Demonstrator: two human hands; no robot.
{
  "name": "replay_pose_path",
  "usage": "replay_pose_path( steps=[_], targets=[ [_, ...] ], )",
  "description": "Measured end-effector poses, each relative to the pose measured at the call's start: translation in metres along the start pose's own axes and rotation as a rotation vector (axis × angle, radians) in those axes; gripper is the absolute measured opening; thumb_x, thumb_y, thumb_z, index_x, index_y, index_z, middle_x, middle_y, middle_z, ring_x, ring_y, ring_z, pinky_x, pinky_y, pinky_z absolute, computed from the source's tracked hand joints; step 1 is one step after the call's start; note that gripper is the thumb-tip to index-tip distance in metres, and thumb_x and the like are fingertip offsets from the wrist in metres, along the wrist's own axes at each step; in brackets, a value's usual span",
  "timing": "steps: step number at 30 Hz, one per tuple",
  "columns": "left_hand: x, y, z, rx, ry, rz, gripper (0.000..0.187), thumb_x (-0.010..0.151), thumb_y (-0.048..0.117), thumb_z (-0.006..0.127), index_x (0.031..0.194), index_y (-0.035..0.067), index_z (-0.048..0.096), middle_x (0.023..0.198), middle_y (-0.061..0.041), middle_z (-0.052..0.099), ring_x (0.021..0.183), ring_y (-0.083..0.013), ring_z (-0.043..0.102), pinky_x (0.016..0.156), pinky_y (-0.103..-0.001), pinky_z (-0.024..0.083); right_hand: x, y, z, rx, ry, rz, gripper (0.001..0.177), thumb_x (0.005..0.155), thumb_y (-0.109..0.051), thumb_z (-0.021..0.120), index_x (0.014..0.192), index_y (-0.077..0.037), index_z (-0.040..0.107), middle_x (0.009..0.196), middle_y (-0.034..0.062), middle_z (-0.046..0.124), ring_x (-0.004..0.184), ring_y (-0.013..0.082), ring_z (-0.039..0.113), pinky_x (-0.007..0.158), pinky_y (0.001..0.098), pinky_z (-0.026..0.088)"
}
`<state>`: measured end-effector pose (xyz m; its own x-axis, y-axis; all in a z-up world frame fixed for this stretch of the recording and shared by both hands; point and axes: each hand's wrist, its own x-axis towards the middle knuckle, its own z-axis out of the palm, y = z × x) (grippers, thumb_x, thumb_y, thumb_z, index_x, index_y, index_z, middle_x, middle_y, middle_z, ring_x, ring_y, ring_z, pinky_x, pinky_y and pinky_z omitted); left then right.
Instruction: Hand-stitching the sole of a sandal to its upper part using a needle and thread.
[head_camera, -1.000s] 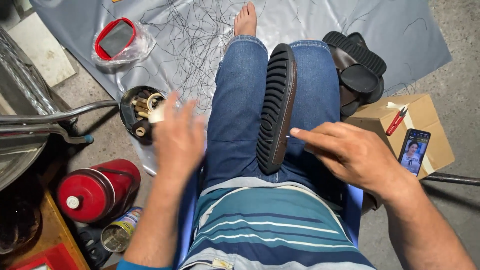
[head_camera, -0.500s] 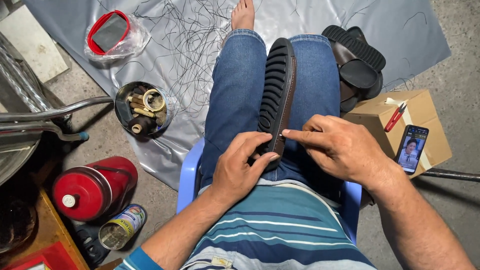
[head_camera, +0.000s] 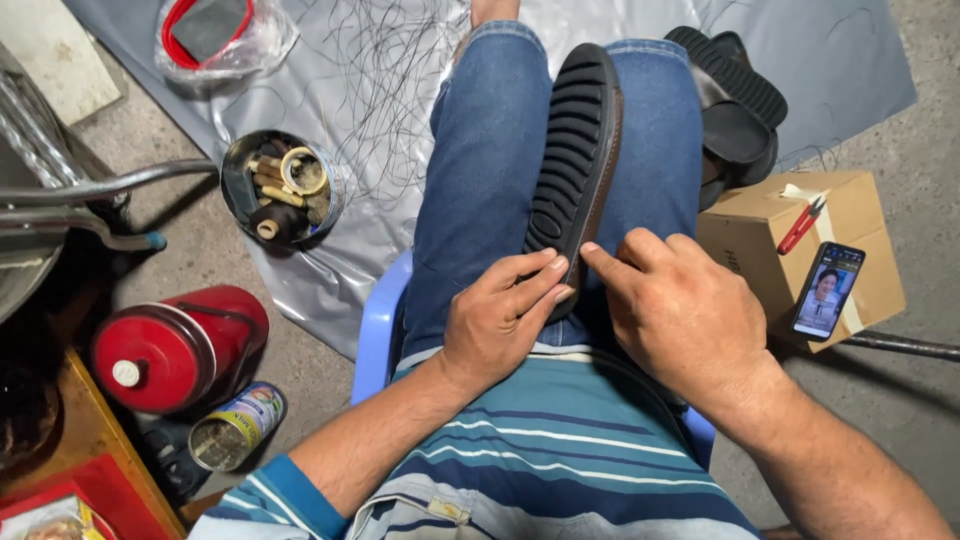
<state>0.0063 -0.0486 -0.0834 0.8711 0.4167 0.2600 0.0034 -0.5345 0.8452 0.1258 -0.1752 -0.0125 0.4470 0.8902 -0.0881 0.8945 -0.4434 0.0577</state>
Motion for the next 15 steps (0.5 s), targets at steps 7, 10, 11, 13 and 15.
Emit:
replay_pose_path(
  steps=[7, 10, 11, 13, 15],
  targets=[
    [0.002, -0.001, -0.008, -0.185, 0.044, -0.045, 0.026, 0.081, 0.005, 0.069, 0.106, 0.009, 0.062, 0.108, -0.011, 0.064, 0.099, -0.0203, 0.065, 0.091, -0.027, 0.053, 0.003, 0.019, 0.021, 0.413, 0.181, -0.125, 0.030, 0.084, -0.010, 0.063, 0.112, -0.021, 0.063, 0.081, -0.0018, 0.055, 0.069, 0.0163, 0.056, 0.054, 0.0269, 0.044],
    [0.004, 0.002, -0.010, -0.114, 0.022, -0.034, 0.024, 0.082, 0.009, 0.069, 0.105, 0.008, 0.063, 0.107, -0.008, 0.064, 0.096, -0.0188, 0.066, 0.086, -0.027, 0.054, 0.003, 0.022, 0.017, 0.415, 0.076, -0.130, 0.036, 0.082, -0.011, 0.061, 0.116, -0.021, 0.060, 0.080, -0.0005, 0.052, 0.067, 0.0173, 0.053, 0.047, 0.0300, 0.043],
    [0.006, 0.002, -0.010, -0.115, 0.022, -0.036, 0.024, 0.082, 0.009, 0.069, 0.105, 0.008, 0.063, 0.107, -0.008, 0.064, 0.096, -0.0188, 0.066, 0.086, -0.027, 0.054, 0.004, 0.024, 0.016, 0.414, 0.074, -0.130, 0.036, 0.082, -0.011, 0.061, 0.116, -0.021, 0.060, 0.080, -0.0005, 0.052, 0.067, 0.0173, 0.053, 0.047, 0.0300, 0.043],
    [0.005, 0.004, -0.009, -0.093, 0.017, -0.012, 0.024, 0.083, 0.008, 0.068, 0.106, 0.006, 0.062, 0.108, -0.009, 0.063, 0.096, -0.0197, 0.066, 0.086, -0.027, 0.054, 0.002, 0.027, 0.014, 0.371, -0.069, -0.146, 0.042, 0.080, -0.014, 0.057, 0.122, -0.022, 0.056, 0.080, 0.0006, 0.049, 0.066, 0.0217, 0.052, 0.043, 0.0364, 0.043],
    [0.006, 0.004, -0.009, -0.094, 0.023, -0.012, 0.023, 0.083, 0.009, 0.068, 0.105, 0.006, 0.063, 0.108, -0.009, 0.063, 0.096, -0.0194, 0.066, 0.086, -0.027, 0.054, 0.002, 0.028, 0.014, 0.354, -0.070, -0.150, 0.044, 0.080, -0.013, 0.057, 0.123, -0.022, 0.054, 0.080, 0.0007, 0.048, 0.066, 0.0211, 0.052, 0.042, 0.0359, 0.043]
  ],
)
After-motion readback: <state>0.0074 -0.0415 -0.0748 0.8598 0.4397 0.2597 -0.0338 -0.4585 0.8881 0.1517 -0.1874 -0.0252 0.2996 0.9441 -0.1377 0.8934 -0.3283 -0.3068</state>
